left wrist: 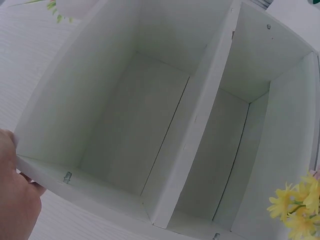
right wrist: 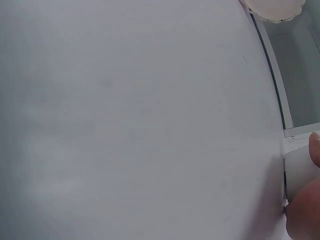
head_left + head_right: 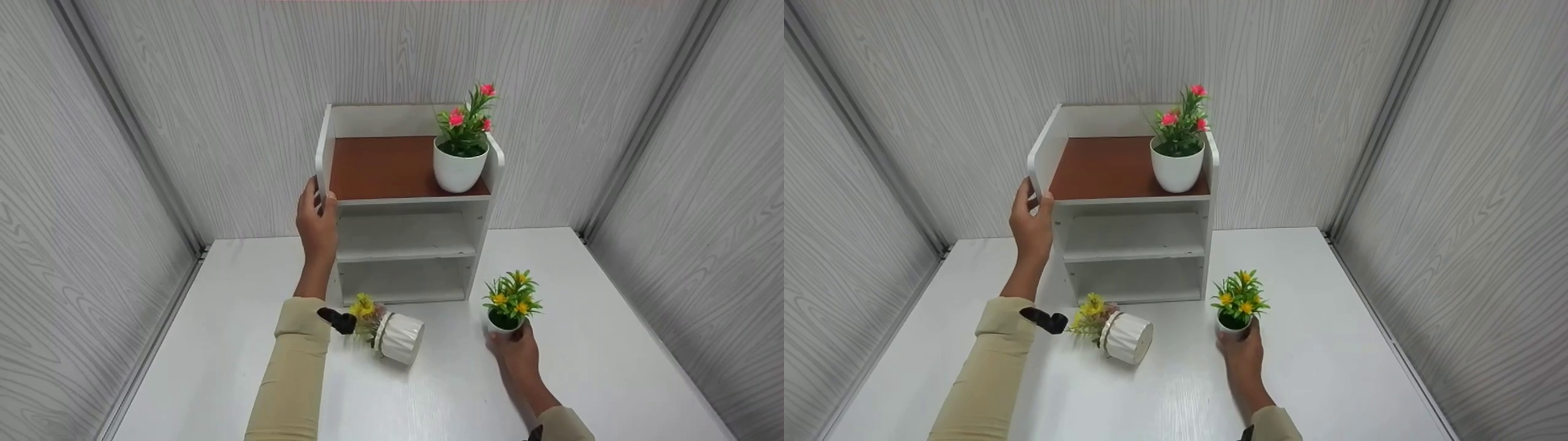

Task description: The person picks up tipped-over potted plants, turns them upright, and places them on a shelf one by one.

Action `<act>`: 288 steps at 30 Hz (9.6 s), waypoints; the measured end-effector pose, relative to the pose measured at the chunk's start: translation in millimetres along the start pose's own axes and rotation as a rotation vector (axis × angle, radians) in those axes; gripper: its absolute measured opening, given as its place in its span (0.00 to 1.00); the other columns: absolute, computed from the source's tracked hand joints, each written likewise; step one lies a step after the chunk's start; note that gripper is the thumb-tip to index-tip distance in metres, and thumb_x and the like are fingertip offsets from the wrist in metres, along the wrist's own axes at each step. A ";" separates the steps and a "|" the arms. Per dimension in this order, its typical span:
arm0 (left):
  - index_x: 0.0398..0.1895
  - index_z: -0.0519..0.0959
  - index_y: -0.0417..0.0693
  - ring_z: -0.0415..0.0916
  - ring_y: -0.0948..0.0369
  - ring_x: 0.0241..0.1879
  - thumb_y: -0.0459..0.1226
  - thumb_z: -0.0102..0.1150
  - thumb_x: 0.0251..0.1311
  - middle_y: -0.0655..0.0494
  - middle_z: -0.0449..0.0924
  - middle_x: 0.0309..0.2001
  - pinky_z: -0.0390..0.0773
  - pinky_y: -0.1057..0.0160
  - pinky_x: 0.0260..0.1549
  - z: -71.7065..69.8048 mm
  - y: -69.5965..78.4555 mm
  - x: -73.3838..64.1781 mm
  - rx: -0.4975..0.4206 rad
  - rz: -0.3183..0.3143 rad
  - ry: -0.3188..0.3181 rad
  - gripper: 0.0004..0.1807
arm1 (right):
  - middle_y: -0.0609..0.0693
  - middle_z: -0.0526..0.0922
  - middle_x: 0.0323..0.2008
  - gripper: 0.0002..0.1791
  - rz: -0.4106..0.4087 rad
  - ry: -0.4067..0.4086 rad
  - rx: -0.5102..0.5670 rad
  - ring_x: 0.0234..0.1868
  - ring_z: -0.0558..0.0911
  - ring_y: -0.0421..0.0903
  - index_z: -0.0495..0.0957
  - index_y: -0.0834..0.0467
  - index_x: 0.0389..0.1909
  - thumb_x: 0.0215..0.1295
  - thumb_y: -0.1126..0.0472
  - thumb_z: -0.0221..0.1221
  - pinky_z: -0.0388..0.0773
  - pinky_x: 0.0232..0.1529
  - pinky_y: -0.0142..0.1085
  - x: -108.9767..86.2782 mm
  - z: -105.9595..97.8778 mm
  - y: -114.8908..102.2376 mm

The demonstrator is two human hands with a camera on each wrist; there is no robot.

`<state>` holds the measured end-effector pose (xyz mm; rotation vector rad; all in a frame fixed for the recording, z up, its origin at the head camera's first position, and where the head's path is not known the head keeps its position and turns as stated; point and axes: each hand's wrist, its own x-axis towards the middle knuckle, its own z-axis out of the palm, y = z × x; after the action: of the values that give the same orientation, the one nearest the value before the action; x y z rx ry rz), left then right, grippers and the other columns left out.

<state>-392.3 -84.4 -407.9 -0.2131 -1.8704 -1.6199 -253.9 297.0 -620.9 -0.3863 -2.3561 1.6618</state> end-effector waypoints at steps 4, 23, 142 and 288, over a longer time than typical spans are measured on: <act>0.77 0.61 0.48 0.70 0.51 0.68 0.46 0.50 0.76 0.48 0.69 0.68 0.74 0.51 0.64 -1.1 1.1 0.0 0.001 -0.002 0.009 0.30 | 0.58 0.50 0.80 0.54 0.007 -0.006 0.031 0.80 0.52 0.57 0.40 0.53 0.82 0.67 0.57 0.67 0.55 0.76 0.52 0.4 0.8 -1.4; 0.76 0.63 0.49 0.70 0.53 0.67 0.45 0.49 0.77 0.49 0.70 0.68 0.75 0.55 0.64 0.2 3.7 -0.7 0.005 0.007 0.011 0.28 | 0.57 0.60 0.77 0.48 0.024 0.045 0.047 0.78 0.57 0.55 0.52 0.55 0.79 0.66 0.49 0.67 0.61 0.75 0.51 2.1 -1.9 -5.2; 0.77 0.61 0.49 0.69 0.54 0.68 0.45 0.49 0.77 0.50 0.68 0.70 0.74 0.56 0.65 -1.4 3.3 0.4 -0.007 -0.016 0.009 0.29 | 0.51 0.73 0.69 0.46 -0.433 -0.079 0.093 0.67 0.74 0.43 0.62 0.55 0.75 0.61 0.44 0.70 0.72 0.67 0.40 63.2 106.5 -336.0; 0.77 0.61 0.48 0.69 0.54 0.68 0.45 0.48 0.77 0.49 0.67 0.70 0.74 0.55 0.64 2.7 0.1 0.9 0.017 -0.005 0.003 0.29 | 0.50 0.83 0.49 0.33 -0.444 -0.299 -0.248 0.48 0.81 0.46 0.78 0.58 0.58 0.58 0.43 0.71 0.78 0.46 0.42 -42.7 126.2 -86.7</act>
<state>-393.9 -82.1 -407.4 -0.1989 -1.8827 -1.6059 -263.3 143.1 -582.2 0.3528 -2.6157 1.2962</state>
